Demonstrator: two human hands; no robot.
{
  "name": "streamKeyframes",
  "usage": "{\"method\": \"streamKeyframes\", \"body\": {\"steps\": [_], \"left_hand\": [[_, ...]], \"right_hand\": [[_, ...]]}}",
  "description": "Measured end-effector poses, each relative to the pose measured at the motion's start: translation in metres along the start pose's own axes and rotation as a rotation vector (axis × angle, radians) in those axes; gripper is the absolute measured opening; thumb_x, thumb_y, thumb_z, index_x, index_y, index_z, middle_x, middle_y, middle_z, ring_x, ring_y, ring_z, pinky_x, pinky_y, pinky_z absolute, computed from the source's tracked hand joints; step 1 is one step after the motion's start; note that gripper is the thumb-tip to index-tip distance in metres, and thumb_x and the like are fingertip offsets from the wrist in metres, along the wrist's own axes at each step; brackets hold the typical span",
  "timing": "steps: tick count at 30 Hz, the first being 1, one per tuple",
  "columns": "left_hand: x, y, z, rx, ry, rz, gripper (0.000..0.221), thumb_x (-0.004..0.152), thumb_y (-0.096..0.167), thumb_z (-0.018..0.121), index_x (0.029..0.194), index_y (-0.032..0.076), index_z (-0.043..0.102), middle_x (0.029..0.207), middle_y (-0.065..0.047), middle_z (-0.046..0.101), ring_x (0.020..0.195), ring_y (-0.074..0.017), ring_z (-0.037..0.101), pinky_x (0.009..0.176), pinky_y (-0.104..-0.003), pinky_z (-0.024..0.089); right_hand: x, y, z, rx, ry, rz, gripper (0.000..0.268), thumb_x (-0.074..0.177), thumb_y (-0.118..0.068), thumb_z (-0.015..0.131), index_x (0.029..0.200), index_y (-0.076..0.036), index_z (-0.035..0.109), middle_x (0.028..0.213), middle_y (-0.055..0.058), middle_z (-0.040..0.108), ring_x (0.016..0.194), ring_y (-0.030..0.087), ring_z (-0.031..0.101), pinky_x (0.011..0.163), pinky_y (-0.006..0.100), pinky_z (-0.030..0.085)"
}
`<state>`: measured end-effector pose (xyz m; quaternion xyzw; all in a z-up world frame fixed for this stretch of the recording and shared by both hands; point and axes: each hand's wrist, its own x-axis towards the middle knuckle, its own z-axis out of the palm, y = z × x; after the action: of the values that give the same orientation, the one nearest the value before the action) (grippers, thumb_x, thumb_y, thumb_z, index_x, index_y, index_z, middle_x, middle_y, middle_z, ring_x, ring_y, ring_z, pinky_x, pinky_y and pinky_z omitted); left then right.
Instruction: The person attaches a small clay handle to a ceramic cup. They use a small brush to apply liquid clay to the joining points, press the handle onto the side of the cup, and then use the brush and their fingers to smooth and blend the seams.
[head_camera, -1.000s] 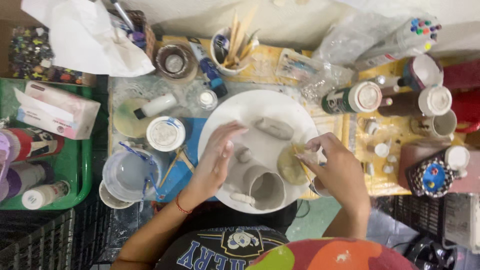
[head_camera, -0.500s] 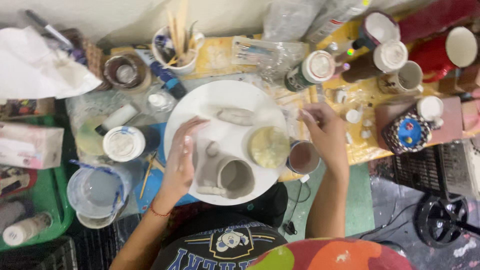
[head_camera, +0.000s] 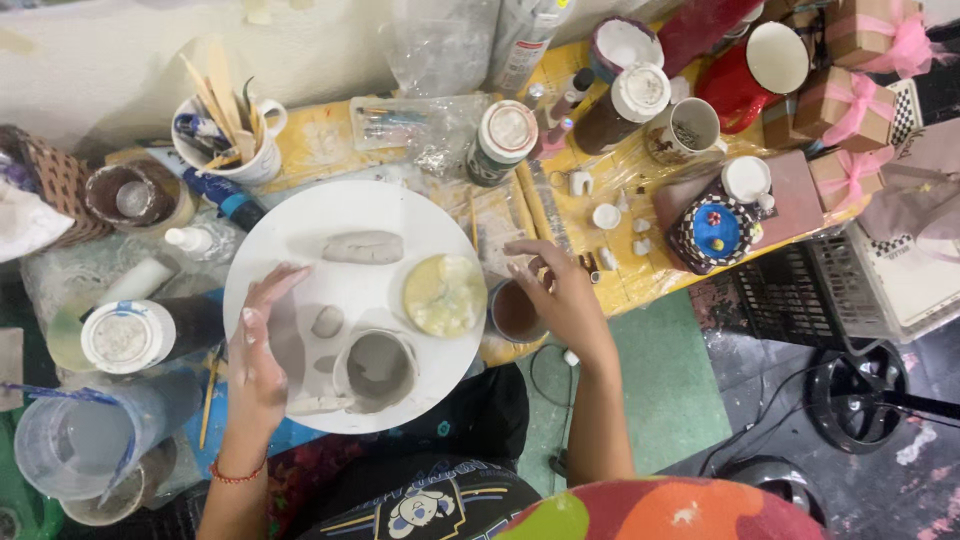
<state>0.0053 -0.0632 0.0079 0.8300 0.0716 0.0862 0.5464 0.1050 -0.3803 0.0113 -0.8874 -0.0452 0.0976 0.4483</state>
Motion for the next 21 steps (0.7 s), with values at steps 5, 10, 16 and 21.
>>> {"method": "streamKeyframes", "body": {"steps": [5,10,16,21], "left_hand": [[-0.002,0.005,0.006,-0.008,0.006,-0.039,0.078,0.112,0.052,0.009,0.134,-0.002,0.061,0.147,-0.02,0.055,0.144,-0.0344,0.047,0.123,-0.041,0.028],[-0.016,0.012,0.012,-0.083,0.031,-0.049,0.074,0.113,0.051,0.012,0.136,-0.004,0.057,0.149,-0.02,0.052,0.15,-0.0344,0.039,0.127,-0.042,0.023],[-0.022,0.018,0.018,-0.014,0.064,-0.071,0.072,0.114,0.047,0.012,0.137,-0.003,0.058,0.149,-0.019,0.052,0.152,-0.0342,0.037,0.128,-0.043,0.021],[-0.016,0.015,0.024,0.058,0.095,-0.089,0.074,0.113,0.047,0.01,0.135,-0.003,0.06,0.148,-0.019,0.054,0.149,-0.0336,0.04,0.127,-0.044,0.024]], "right_hand": [[-0.011,-0.003,-0.001,-0.169,0.184,-0.296,0.029,0.088,-0.011,0.072,0.117,-0.012,0.072,0.13,0.009,0.066,0.116,0.031,0.052,0.103,0.042,0.041],[-0.015,-0.003,0.0,-0.189,0.134,-0.298,0.028,0.09,-0.009,0.068,0.117,-0.014,0.074,0.141,0.007,0.061,0.125,0.034,0.046,0.11,0.046,0.033],[-0.016,0.022,-0.021,-0.346,0.02,-0.23,0.046,0.093,-0.019,0.075,0.137,-0.015,0.062,0.146,0.005,0.058,0.136,0.029,0.046,0.117,0.047,0.032],[-0.021,0.026,-0.024,-0.23,-0.305,-0.303,0.118,0.058,-0.034,0.094,0.151,-0.004,0.029,0.153,0.022,0.035,0.146,0.043,0.028,0.113,0.053,0.022]]}}
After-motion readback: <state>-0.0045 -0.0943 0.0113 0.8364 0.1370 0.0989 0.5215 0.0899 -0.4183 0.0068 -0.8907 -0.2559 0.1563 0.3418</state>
